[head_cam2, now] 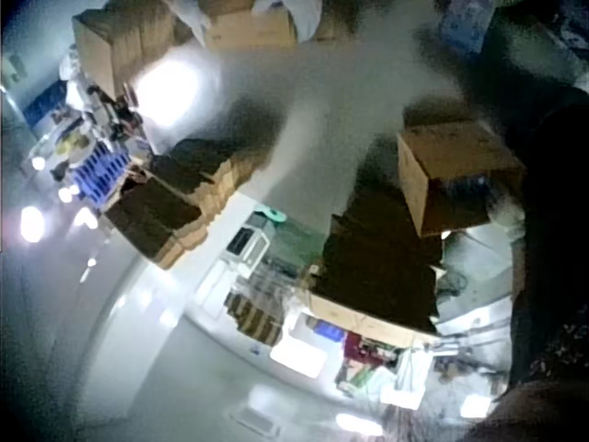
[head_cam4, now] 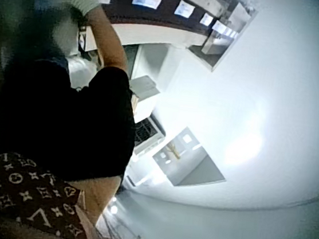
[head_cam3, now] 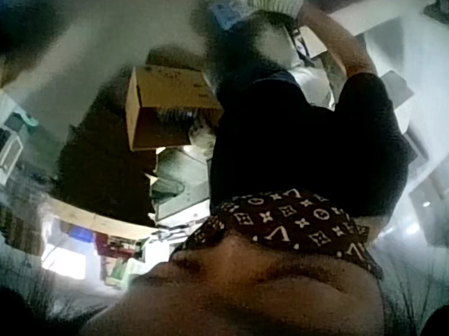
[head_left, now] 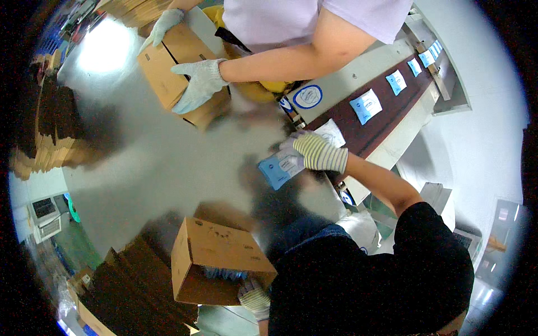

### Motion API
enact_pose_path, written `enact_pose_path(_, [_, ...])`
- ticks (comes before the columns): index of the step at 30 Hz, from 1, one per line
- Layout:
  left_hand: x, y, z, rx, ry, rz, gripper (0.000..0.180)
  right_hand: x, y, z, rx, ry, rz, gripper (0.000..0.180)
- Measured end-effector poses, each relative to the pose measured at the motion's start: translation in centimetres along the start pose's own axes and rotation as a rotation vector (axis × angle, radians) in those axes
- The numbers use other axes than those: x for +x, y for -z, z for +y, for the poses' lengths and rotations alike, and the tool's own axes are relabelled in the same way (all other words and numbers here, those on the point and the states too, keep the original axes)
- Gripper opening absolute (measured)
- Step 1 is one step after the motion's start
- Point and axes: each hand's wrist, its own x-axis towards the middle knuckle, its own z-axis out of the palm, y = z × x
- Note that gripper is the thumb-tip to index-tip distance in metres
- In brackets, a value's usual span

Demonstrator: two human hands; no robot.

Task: The person packages packs of wipes into cardboard boxes, placing them in rows and then closing the boxes.

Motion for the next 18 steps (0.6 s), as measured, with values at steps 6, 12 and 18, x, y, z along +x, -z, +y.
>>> enact_pose_path(6, [-0.1, -2.2, 0.3, -0.029, -0.01, -0.047, 0.046, 3.5, -0.9, 0.5, -0.034, 0.177, -0.064, 0.046])
enact_pose_path(12, [3.0, 5.9, 1.6, -0.043, -0.004, 0.011, 0.031, 4.5, 1.5, -5.4, 0.138, 0.146, -0.478, 0.052])
enact_pose_path(18, [3.1, 22.5, 2.3, -0.043, -0.053, -0.053, 0.024, -9.0, 0.7, -12.4, -0.042, 0.108, -0.04, 0.057])
